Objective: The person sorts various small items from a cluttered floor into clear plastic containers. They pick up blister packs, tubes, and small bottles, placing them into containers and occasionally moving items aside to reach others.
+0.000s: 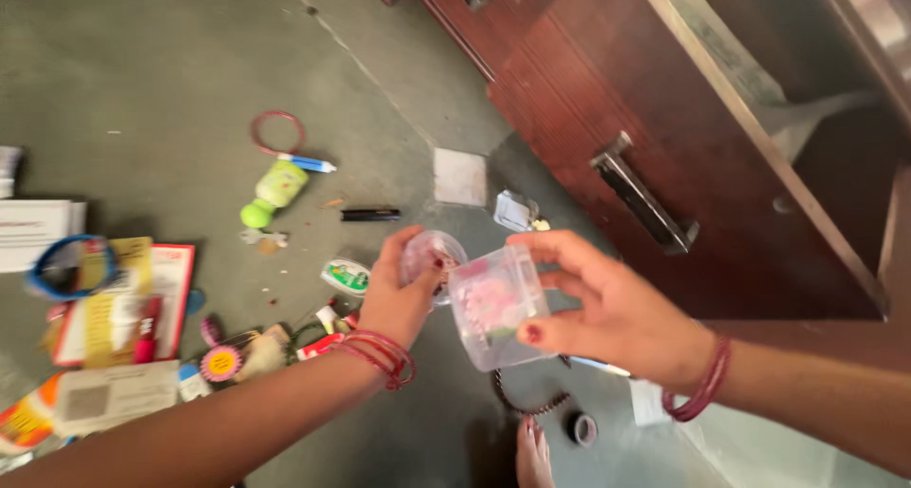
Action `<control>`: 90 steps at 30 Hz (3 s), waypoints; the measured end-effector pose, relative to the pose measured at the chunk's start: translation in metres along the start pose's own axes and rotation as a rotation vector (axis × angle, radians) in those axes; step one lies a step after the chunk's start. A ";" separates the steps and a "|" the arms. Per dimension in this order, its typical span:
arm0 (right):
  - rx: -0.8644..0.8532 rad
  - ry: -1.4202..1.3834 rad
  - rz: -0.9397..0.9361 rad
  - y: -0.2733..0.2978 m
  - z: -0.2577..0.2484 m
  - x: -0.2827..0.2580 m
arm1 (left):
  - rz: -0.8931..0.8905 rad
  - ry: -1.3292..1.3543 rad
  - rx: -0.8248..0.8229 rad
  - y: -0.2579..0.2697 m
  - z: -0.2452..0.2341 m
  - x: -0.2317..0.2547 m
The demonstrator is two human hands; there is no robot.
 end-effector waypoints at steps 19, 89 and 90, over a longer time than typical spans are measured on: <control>-0.018 0.077 0.449 -0.038 -0.005 0.022 | 0.316 -1.117 -0.521 0.029 -0.020 -0.116; -0.107 1.079 -1.030 -0.115 0.198 0.075 | 0.712 -0.866 0.416 0.172 -0.131 -0.073; -0.059 1.107 -1.070 -0.113 0.198 0.078 | 0.697 -0.852 0.425 0.172 -0.130 -0.074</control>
Point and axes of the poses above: each hand's wrist, its own y-axis away from the middle knuckle, its own z-axis out of the palm, x = y × z, the point moved 2 cm from there along -y, towards the middle knuckle, and after that the axes turned 13 degrees about y, right-handed, at the moved point
